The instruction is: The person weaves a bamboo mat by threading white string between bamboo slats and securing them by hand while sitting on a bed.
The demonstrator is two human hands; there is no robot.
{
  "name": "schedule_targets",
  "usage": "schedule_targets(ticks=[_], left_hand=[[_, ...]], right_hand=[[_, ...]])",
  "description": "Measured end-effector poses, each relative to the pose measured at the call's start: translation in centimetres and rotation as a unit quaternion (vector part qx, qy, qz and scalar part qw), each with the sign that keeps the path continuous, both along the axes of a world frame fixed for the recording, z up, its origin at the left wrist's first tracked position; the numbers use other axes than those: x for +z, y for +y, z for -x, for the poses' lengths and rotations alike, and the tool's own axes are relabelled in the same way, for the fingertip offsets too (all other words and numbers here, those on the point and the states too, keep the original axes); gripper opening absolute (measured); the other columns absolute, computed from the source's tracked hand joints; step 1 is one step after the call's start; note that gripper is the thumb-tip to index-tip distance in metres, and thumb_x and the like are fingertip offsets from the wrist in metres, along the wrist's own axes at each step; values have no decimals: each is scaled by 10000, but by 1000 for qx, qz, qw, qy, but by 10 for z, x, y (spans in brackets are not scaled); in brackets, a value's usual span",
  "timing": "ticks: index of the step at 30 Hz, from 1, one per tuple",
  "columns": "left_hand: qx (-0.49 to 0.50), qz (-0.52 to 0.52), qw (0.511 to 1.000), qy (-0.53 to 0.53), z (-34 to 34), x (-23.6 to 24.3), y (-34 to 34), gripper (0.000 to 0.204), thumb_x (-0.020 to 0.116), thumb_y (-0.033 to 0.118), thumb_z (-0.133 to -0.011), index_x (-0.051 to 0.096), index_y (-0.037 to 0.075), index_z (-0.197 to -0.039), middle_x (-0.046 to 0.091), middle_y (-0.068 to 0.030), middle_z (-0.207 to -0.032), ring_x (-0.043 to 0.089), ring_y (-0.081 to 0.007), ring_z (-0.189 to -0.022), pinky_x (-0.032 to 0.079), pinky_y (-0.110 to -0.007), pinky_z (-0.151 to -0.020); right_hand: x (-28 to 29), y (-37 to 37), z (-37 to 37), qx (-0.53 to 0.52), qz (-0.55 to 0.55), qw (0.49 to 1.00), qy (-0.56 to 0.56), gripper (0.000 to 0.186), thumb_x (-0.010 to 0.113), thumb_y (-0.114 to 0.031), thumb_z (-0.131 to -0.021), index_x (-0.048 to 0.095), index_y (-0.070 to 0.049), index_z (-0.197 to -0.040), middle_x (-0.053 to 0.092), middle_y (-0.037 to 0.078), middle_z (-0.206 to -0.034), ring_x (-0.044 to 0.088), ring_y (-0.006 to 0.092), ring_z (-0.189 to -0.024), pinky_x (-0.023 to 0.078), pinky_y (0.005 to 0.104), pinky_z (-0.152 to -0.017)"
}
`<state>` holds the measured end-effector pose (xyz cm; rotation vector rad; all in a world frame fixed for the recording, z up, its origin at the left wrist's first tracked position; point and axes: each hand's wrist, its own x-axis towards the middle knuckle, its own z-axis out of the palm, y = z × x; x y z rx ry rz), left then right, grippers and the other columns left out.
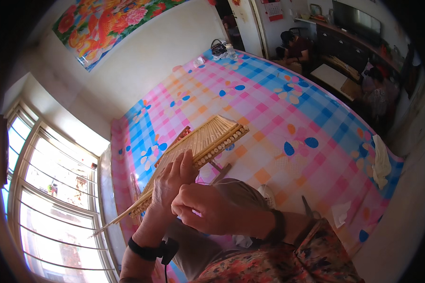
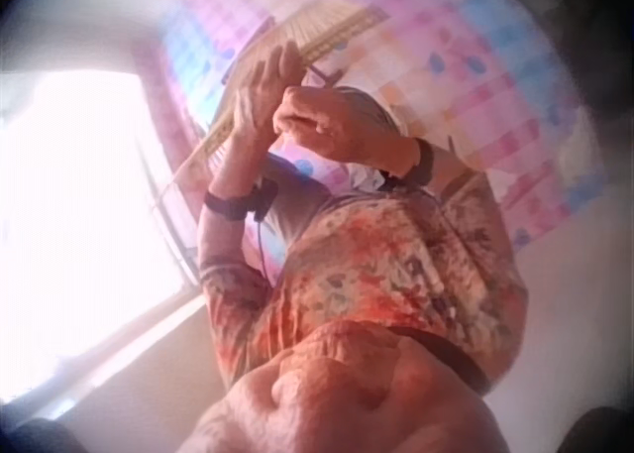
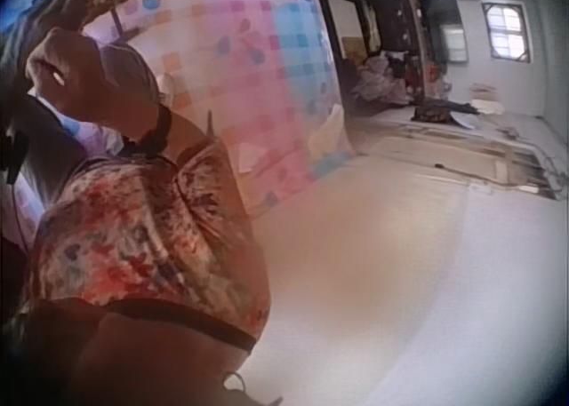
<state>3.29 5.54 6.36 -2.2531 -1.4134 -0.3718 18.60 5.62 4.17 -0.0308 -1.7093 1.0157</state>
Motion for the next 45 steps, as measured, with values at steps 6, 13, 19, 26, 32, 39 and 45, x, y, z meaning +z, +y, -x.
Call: schedule_targets(ticks=[6,13,19,26,32,39,45], left_hand=[[39,-39,998,31,-3,-9,2,486,645,223,-837,478,-40,-1211,589,-99,-985,621,-209,-744,540,-326,-601],[42,-21,998,40,-8,-7,0,467,629,200,-848,482,-57,-1208,596,-119,-998,624,-216,-751,539,-331,-607],[37,0,999,37,-13,-10,-3,440,601,179,-868,484,-64,-1215,596,-135,-1007,627,-231,-764,535,-332,-626],[68,48,995,-60,-14,-15,-28,382,647,208,-841,514,-9,-1127,581,-125,-955,625,-274,-806,518,-382,-698],[66,178,976,-108,-11,-39,-84,306,680,127,-751,546,-1,-994,565,-132,-948,592,-307,-929,485,-412,-800],[61,149,974,-160,-5,-58,-118,452,752,96,-695,589,-16,-1102,568,-157,-1109,597,-326,-1042,486,-422,-902],[30,188,952,-238,6,-55,-126,382,753,78,-669,638,-13,-1021,537,-108,-1014,605,-310,-991,493,-455,-855]], right_hand=[[-9,-16,8,-68,1,998,-10,74,631,-53,-810,569,-94,-816,509,54,-712,505,255,-644,392,367,-604],[-19,-26,6,-86,13,996,-19,65,617,-85,-828,561,-109,-805,499,60,-726,496,281,-665,388,389,-631],[-23,-30,-1,-69,13,997,-27,56,602,-95,-841,550,-112,-827,491,72,-752,490,292,-696,389,396,-658],[-32,-28,-40,-12,-34,993,-115,75,608,-37,-815,589,-75,-878,577,76,-878,562,284,-836,440,380,-769],[-95,-27,-124,-41,37,958,-282,65,625,-57,-836,626,-36,-897,635,107,-1026,597,286,-1086,474,387,-862],[-106,-34,-156,10,240,870,-430,221,637,-152,-904,644,-20,-1081,622,111,-898,629,209,-837,489,319,-703],[-87,-4,-125,-130,423,838,-319,502,445,-394,-1007,547,44,-1230,630,116,-1115,595,168,-1003,462,321,-866]])
